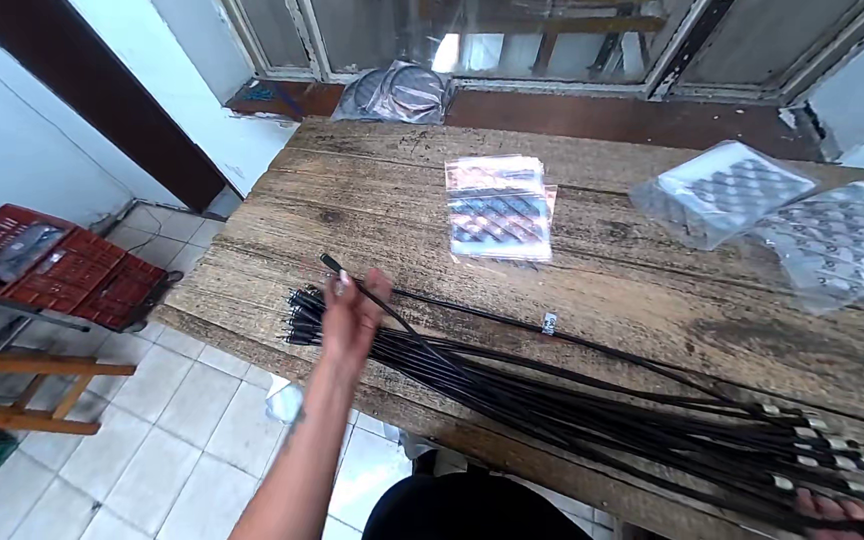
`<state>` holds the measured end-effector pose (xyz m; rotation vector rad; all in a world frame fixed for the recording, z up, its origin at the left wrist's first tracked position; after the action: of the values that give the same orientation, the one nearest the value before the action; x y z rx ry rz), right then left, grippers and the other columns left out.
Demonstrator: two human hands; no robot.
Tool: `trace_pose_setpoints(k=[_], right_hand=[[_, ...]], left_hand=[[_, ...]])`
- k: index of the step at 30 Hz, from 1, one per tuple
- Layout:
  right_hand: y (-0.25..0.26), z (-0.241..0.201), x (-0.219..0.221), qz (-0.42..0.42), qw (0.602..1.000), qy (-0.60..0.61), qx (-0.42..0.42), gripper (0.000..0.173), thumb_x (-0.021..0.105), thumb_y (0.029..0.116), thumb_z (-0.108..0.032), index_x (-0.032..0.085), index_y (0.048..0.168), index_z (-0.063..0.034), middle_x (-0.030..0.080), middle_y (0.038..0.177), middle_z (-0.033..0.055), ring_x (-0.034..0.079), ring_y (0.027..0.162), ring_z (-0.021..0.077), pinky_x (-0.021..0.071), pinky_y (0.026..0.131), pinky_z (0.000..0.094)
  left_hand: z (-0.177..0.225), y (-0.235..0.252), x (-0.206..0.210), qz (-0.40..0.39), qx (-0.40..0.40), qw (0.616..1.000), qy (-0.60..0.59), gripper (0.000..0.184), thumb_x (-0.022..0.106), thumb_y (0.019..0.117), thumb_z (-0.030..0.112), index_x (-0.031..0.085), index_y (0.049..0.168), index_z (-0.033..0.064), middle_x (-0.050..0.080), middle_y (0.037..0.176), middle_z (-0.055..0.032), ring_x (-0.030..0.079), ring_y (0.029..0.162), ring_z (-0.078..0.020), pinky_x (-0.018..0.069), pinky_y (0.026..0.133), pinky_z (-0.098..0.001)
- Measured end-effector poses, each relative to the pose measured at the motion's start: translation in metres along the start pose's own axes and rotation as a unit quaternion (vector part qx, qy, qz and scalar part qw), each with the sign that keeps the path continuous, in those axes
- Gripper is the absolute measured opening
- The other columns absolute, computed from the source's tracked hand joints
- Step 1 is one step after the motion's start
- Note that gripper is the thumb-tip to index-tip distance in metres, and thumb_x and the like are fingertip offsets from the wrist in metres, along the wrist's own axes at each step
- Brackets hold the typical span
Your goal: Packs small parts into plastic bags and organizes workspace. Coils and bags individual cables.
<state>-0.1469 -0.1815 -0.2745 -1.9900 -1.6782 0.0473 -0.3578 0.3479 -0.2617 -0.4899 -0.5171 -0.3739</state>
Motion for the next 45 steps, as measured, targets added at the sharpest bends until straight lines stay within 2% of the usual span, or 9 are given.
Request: trace_pose_setpoints(k=[4,8,12,15,22,29,33,38,45], right_hand=[[0.000,-0.015,0.035,-0.019,0.997,-0.048,-0.052,0.017,0.029,0.1118,-0.013,0.041,0.124,-0.0159,0.059,0.068,-0.0104,0.063,0.059,0.0042,0.0599,0.062,0.0235],[-0.056,-0.024,0.173,-0.208,0.934,-0.207,-0.204,0.055,0.039,0.1078,-0.008,0.023,0.160,-0.0101,0.067,0.082,-0.0067,0.066,0.064,0.0024,0.0596,0.060,0.0216],[-0.110,0.006,0.284,-0.346,0.662,-0.445,-0.494,0.044,0.049,0.1073,-0.016,0.050,0.149,-0.0028,0.074,0.102,0.0094,0.071,0.088,0.0213,0.0595,0.077,0.0403],[-0.114,0.043,0.285,-0.365,0.539,-0.483,-0.585,0.032,0.052,0.1047,-0.017,0.067,0.132,-0.0078,0.070,0.076,0.0083,0.067,0.062,0.0263,0.0554,0.057,0.0421],[-0.093,0.077,0.226,-0.380,0.530,-0.563,-0.508,0.100,0.047,0.0849,-0.085,0.056,0.143,-0.0034,0.071,0.091,0.0090,0.067,0.076,0.0250,0.0550,0.068,0.0471],[-0.100,0.098,0.195,-0.408,0.611,-0.611,-0.295,0.151,0.062,0.0479,-0.098,0.031,0.158,0.0010,0.045,0.150,0.0328,0.054,0.127,0.0498,0.0492,0.093,0.0668],[-0.072,0.104,0.182,-0.324,0.720,-0.573,-0.220,0.133,0.070,0.0611,-0.087,0.035,0.158,-0.0027,0.040,0.155,0.0303,0.051,0.133,0.0453,0.0495,0.099,0.0615],[-0.020,0.070,0.172,-0.184,0.706,-0.629,-0.271,0.113,0.073,0.0648,-0.080,0.052,0.150,-0.0090,0.049,0.149,0.0289,0.058,0.123,0.0474,0.0488,0.095,0.0652],[-0.013,0.066,0.196,-0.194,0.706,-0.620,-0.283,0.108,0.071,0.0641,-0.084,0.057,0.145,-0.0146,0.050,0.149,0.0266,0.059,0.125,0.0434,0.0494,0.096,0.0611]], left_hand=[[-0.029,-0.045,0.024,-0.032,-0.057,0.984,0.166,0.032,0.038,0.1096,0.009,0.042,0.142,0.0107,0.052,0.070,-0.0001,0.048,0.050,-0.0058,0.0430,0.047,-0.0211],[-0.013,-0.061,0.047,-0.335,-0.154,0.816,0.446,0.038,0.042,0.1102,0.018,0.053,0.146,0.0196,0.056,0.069,-0.0006,0.041,0.046,-0.0041,0.0360,0.043,-0.0184],[-0.041,-0.087,0.069,-0.525,-0.180,0.662,0.503,0.038,0.044,0.1079,0.018,0.057,0.143,0.0217,0.063,0.073,0.0035,0.045,0.049,0.0004,0.0371,0.045,-0.0158],[-0.039,-0.089,0.074,-0.530,-0.154,0.685,0.475,0.036,0.049,0.1066,0.016,0.063,0.140,0.0186,0.066,0.075,0.0042,0.044,0.048,0.0028,0.0357,0.044,-0.0134],[-0.089,-0.089,-0.011,-0.180,-0.051,0.946,0.265,0.026,0.044,0.1054,0.022,0.065,0.097,0.0081,0.050,0.058,0.0095,0.045,0.045,-0.0011,0.0416,0.044,-0.0183],[-0.119,-0.072,0.071,0.003,-0.021,0.987,0.160,0.027,0.039,0.1069,0.010,0.056,0.086,0.0081,0.041,0.054,0.0080,0.037,0.043,0.0002,0.0320,0.043,-0.0145],[-0.141,-0.039,0.125,-0.159,-0.040,0.923,0.349,0.043,0.032,0.1106,0.029,0.062,0.091,0.0046,0.047,0.060,0.0034,0.044,0.049,-0.0050,0.0400,0.048,-0.0212],[-0.116,0.114,0.185,-0.362,0.119,0.618,0.688,0.024,0.063,0.1014,0.016,0.070,0.117,-0.0017,0.070,0.111,-0.0226,0.068,0.106,-0.0373,0.0527,0.097,-0.0568],[-0.128,0.199,0.178,-0.294,0.251,0.654,0.650,0.016,0.078,0.0907,0.013,0.074,0.094,-0.0024,0.070,0.094,-0.0178,0.068,0.088,-0.0315,0.0546,0.085,-0.0534]])
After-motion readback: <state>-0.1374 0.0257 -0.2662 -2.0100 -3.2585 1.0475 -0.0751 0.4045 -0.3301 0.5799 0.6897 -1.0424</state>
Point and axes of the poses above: each hand's wrist, its own y-axis towards the middle knuckle, its own x-axis out of the palm, z = x × y, the point moved 7 cm from there along y, towards the middle knuckle
